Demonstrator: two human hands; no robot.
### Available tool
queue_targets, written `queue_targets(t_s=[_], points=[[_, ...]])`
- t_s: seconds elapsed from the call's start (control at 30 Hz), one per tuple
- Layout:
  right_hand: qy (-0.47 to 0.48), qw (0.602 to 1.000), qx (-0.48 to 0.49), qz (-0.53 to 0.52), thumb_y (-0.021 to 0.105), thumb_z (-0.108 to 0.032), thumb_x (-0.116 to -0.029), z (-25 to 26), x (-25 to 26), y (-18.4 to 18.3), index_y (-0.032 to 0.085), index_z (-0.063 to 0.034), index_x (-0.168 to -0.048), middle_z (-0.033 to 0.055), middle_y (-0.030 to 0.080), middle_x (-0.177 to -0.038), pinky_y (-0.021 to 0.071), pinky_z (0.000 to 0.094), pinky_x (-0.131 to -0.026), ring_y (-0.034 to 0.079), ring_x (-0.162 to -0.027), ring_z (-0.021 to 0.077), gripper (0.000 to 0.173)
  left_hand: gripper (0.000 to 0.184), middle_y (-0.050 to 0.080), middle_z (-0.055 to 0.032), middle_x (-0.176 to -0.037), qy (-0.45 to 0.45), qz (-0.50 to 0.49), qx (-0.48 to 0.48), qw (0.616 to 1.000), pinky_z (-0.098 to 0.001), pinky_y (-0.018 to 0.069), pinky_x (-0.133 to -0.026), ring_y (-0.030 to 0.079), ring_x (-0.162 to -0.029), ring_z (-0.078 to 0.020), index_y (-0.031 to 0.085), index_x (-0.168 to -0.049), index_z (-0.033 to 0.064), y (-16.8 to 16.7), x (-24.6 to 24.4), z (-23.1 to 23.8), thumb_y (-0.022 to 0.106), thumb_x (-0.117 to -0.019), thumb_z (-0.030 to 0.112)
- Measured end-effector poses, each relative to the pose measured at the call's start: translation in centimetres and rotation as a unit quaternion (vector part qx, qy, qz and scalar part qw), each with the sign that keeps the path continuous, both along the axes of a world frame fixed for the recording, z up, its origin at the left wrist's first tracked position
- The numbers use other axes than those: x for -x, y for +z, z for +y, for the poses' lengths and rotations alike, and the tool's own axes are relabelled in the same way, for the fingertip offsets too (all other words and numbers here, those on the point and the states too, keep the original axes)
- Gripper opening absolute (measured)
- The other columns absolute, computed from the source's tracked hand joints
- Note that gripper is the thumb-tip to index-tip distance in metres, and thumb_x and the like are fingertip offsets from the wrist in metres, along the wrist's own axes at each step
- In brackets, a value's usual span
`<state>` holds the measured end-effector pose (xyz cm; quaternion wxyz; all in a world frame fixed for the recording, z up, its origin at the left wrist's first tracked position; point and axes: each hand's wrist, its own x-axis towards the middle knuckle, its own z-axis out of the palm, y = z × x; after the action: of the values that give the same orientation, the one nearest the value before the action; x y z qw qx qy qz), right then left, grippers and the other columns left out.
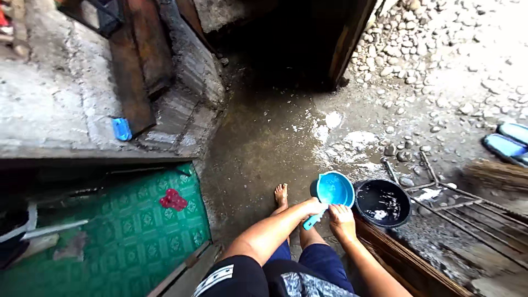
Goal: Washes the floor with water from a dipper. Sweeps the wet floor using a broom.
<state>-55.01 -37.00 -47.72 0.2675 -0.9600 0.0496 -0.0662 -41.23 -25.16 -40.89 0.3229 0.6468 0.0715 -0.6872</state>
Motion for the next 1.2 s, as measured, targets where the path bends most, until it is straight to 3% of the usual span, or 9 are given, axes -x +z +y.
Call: queue_targets(t_s=[0.07, 0.13, 0.23, 0.33, 0.47, 0.6, 0.73, 0.97, 1.2], points=[[0.052, 0.998, -0.018, 0.024, 0.057, -0.002, -0.0943, 1.8, -2.0, 3.3, 0.077, 0.0026, -0.100, 0.0198, 0.076, -0.094, 0.0567, 0.0567, -0.090, 0.074, -0.092, 0.0392, 0.021, 0.053, 0.063, -0.0191, -0.106, 0.073, -0.050, -0.025, 0.996, -0.0443, 0.0541, -0.083, 0.064, -0.088, -0.0264, 0.050, -0.138, -0.0024, 3.4, 0.2, 2.6, 0.043, -0.1101, 0.042], [0.137, 0.981, -0.055, 0.129, 0.053, -0.007, -0.1005, 3.0, -4.3, 7.1, 0.075, 0.0028, -0.110, 0.0214, 0.076, -0.103, 0.0546, 0.0565, -0.097, 0.073, -0.101, 0.0395, 0.026, 0.056, 0.065, -0.0252, -0.117, 0.053, -0.127, -0.038, 0.990, -0.0519, 0.0529, -0.093, 0.066, -0.103, -0.0344, 0.054, -0.137, -0.0033, 5.2, 0.2, 5.7, 0.041, -0.1104, 0.044], [0.288, 0.862, -0.095, 0.407, 0.032, -0.030, -0.1122, 3.2, -8.9, 12.2, 0.062, -0.0006, -0.139, 0.0228, 0.066, -0.136, 0.0376, 0.0541, -0.119, 0.058, -0.133, 0.0373, 0.050, 0.057, 0.061, -0.0288, -0.133, -0.022, -0.226, -0.008, 0.974, -0.0595, 0.0426, -0.111, 0.057, -0.130, -0.0405, 0.061, -0.130, -0.0062, 6.1, 0.1, 10.8, 0.043, -0.1094, 0.043], [0.373, 0.811, 0.084, 0.443, 0.039, -0.031, -0.1102, 3.9, -13.0, 15.4, 0.069, 0.0048, -0.119, 0.0269, 0.067, -0.127, 0.0354, 0.0614, -0.116, 0.057, -0.130, 0.0443, 0.047, 0.052, 0.065, -0.0285, -0.123, -0.023, -0.274, 0.030, 0.961, -0.0587, 0.0463, -0.105, 0.062, -0.121, -0.0405, 0.063, -0.124, -0.0069, 7.8, 0.0, 14.1, 0.045, -0.1092, 0.040], [0.312, 0.812, 0.093, 0.485, 0.061, -0.022, -0.1000, 8.0, -15.5, 18.2, 0.067, 0.0048, -0.123, 0.0288, 0.061, -0.136, 0.0390, 0.0674, -0.110, 0.052, -0.134, 0.0477, 0.036, 0.050, 0.066, -0.0258, -0.122, 0.000, -0.301, 0.041, 0.953, -0.0575, 0.0482, -0.105, 0.064, -0.119, -0.0372, 0.064, -0.124, -0.0054, 11.7, -0.9, 15.1, 0.046, -0.1087, 0.039], [0.225, 0.832, 0.135, 0.489, 0.058, -0.023, -0.1012, 10.9, -16.9, 21.0, 0.065, 0.0047, -0.129, 0.0292, 0.058, -0.141, 0.0337, 0.0674, -0.114, 0.048, -0.138, 0.0482, 0.040, 0.051, 0.066, -0.0258, -0.118, -0.011, -0.336, 0.056, 0.940, -0.0552, 0.0494, -0.101, 0.065, -0.114, -0.0360, 0.064, -0.120, -0.0065, 13.7, -2.4, 16.1, 0.045, -0.1091, 0.039], [0.212, 0.828, 0.119, 0.505, 0.057, -0.025, -0.1027, 11.3, -18.7, 21.9, 0.066, 0.0026, -0.125, 0.0297, 0.062, -0.133, 0.0434, 0.0719, -0.102, 0.056, -0.129, 0.0489, 0.037, 0.052, 0.067, -0.0236, -0.105, -0.003, -0.351, 0.076, 0.933, -0.0528, 0.0526, -0.093, 0.068, -0.098, -0.0336, 0.064, -0.116, -0.0062, 14.5, -3.6, 16.6, 0.042, -0.1098, 0.041], [0.166, 0.843, 0.073, 0.507, 0.057, -0.029, -0.1032, 11.2, -19.6, 23.7, 0.067, 0.0079, -0.118, 0.0315, 0.064, -0.127, 0.0441, 0.0702, -0.101, 0.059, -0.124, 0.0481, 0.041, 0.052, 0.067, -0.0200, -0.097, 0.005, -0.346, 0.095, 0.933, -0.0485, 0.0553, -0.085, 0.068, -0.086, -0.0298, 0.062, -0.118, -0.0054, 15.8, -4.5, 16.3, 0.041, -0.1106, 0.041], [0.157, 0.847, 0.074, 0.502, 0.056, -0.026, -0.1033, 11.9, -19.4, 24.9, 0.062, 0.0071, -0.130, 0.0318, 0.059, -0.137, 0.0396, 0.0726, -0.107, 0.052, -0.134, 0.0494, 0.043, 0.051, 0.067, -0.0192, -0.097, -0.006, -0.352, 0.104, 0.930, -0.0479, 0.0560, -0.082, 0.068, -0.083, -0.0290, 0.061, -0.120, -0.0039, 16.5, -5.1, 16.0, 0.042, -0.1102, 0.042]])
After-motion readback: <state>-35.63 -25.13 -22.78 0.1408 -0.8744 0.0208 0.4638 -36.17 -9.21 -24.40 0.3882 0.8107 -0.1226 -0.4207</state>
